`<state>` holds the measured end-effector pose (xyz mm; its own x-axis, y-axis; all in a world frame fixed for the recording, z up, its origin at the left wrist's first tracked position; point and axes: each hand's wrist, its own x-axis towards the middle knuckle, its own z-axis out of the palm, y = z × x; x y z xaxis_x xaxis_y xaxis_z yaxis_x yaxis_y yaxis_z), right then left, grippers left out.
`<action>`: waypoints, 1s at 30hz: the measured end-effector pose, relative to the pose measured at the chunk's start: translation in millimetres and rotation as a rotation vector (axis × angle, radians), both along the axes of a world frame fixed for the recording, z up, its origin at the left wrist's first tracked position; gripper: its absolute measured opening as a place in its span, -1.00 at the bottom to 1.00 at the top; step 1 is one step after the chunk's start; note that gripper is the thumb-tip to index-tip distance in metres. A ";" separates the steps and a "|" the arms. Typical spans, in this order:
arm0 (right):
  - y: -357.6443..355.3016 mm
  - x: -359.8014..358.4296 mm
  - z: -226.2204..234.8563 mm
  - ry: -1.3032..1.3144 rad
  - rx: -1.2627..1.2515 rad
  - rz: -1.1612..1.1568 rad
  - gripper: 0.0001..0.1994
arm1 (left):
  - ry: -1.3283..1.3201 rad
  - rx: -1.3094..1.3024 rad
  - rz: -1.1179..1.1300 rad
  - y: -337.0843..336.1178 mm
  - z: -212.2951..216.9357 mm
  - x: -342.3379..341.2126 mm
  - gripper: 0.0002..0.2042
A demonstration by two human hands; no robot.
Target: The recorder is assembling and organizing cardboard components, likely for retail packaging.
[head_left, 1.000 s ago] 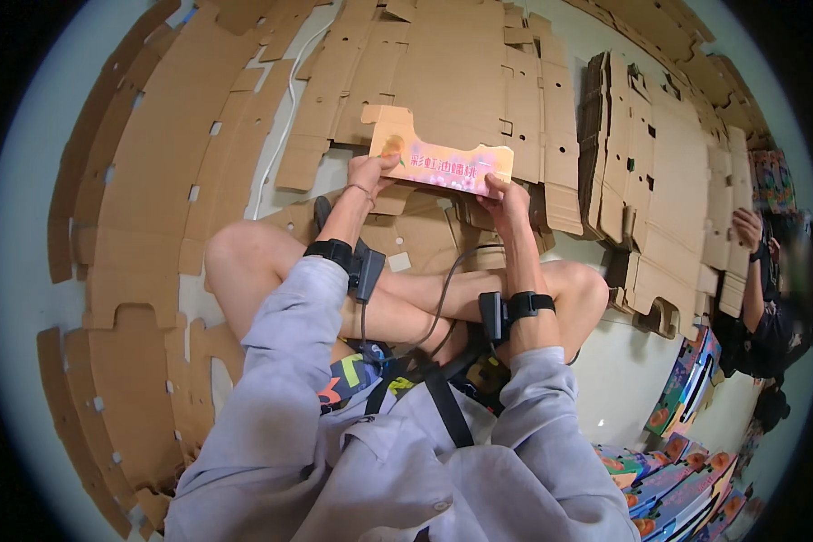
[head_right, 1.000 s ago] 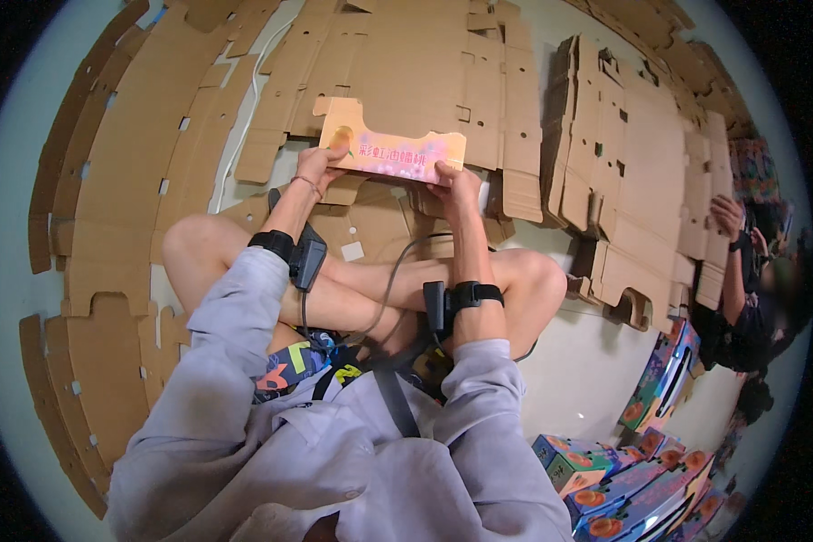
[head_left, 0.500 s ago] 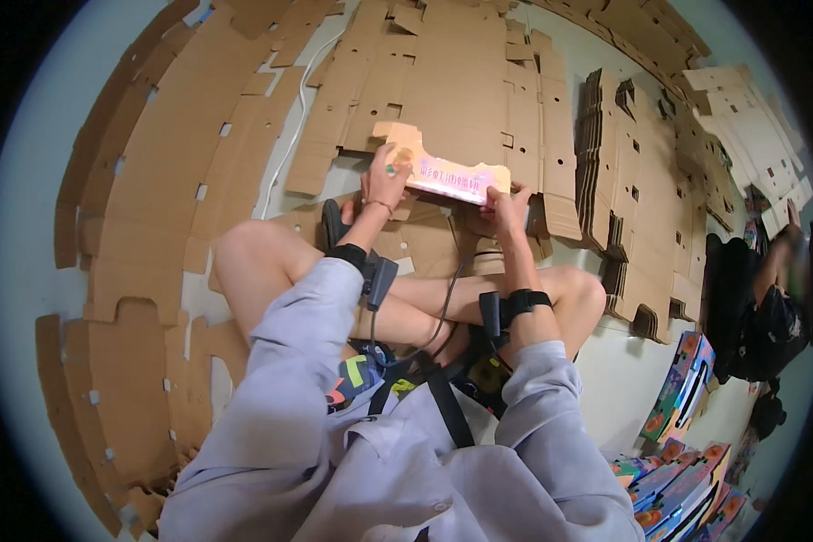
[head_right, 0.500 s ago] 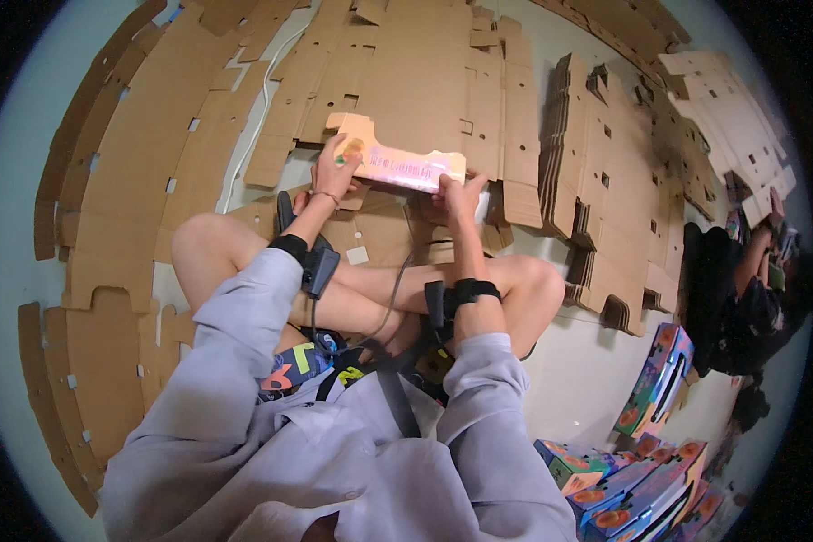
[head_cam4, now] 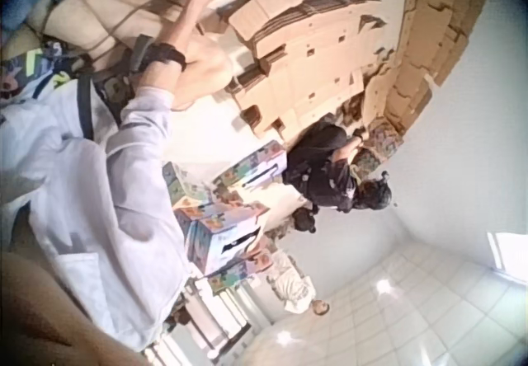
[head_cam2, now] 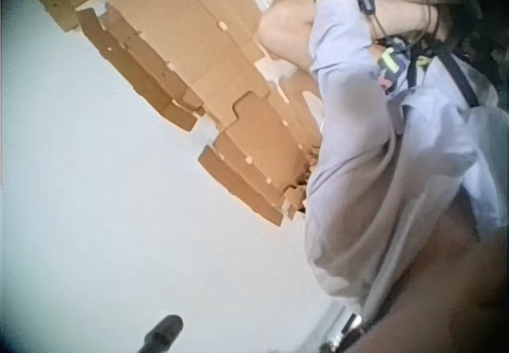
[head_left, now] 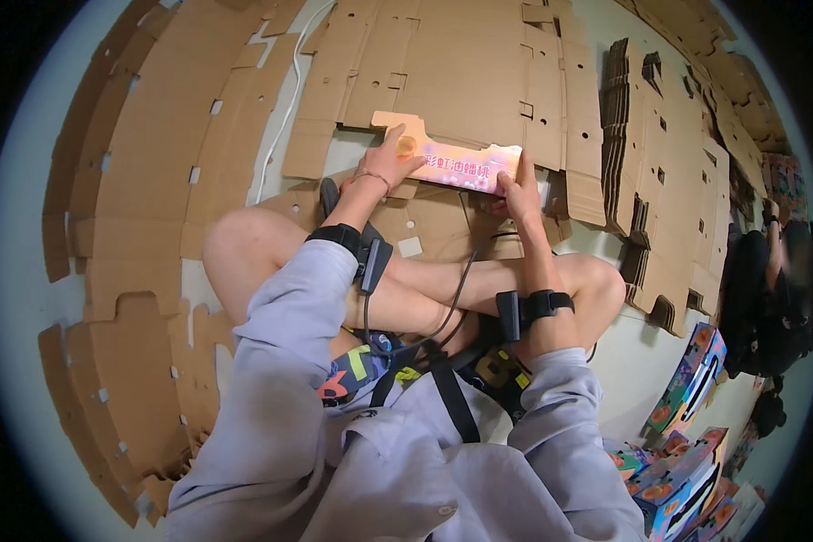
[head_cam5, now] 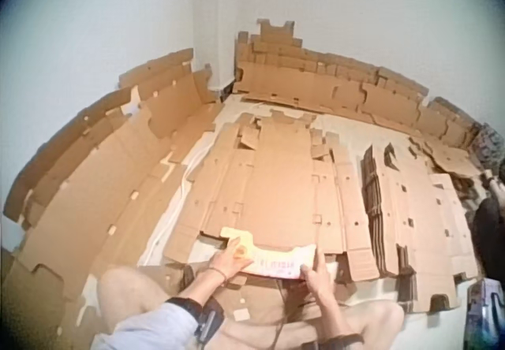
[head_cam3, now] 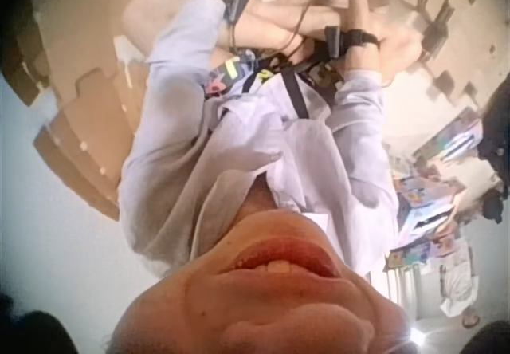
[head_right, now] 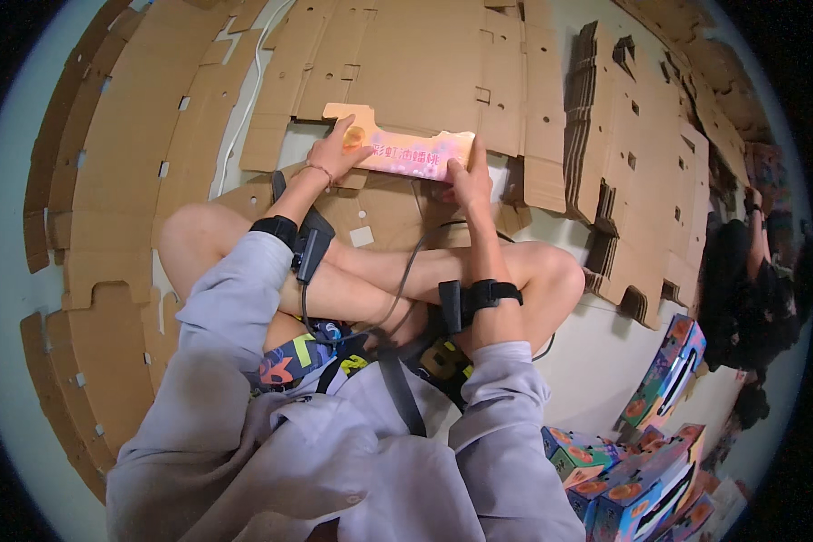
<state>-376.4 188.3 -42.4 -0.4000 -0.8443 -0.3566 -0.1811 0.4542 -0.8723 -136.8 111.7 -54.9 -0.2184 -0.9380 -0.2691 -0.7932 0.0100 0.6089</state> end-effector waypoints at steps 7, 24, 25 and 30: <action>-2.8 -17.3 3.5 0.260 0.211 0.207 -0.27 | -0.432 0.178 -0.138 3.8 48.5 -21.5 -0.22; -52.4 9.2 -30.8 1.134 -0.244 0.323 -0.50 | -0.368 -0.620 -0.182 2.3 -18.6 -54.0 -0.55; -52.3 17.1 -26.2 1.237 -0.234 0.267 -0.49 | -0.375 -0.631 -0.168 3.1 -10.5 -53.7 -0.55; -51.3 21.3 -28.2 1.221 -0.246 0.300 -0.51 | -0.355 -0.672 -0.137 -4.4 -14.6 -48.6 -0.55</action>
<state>-355.0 136.9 -70.6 -0.1390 -0.9491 0.2827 -0.9865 0.1077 -0.1236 -185.4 107.2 -69.6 -0.3511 -0.8955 0.2734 -0.9048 0.3996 0.1470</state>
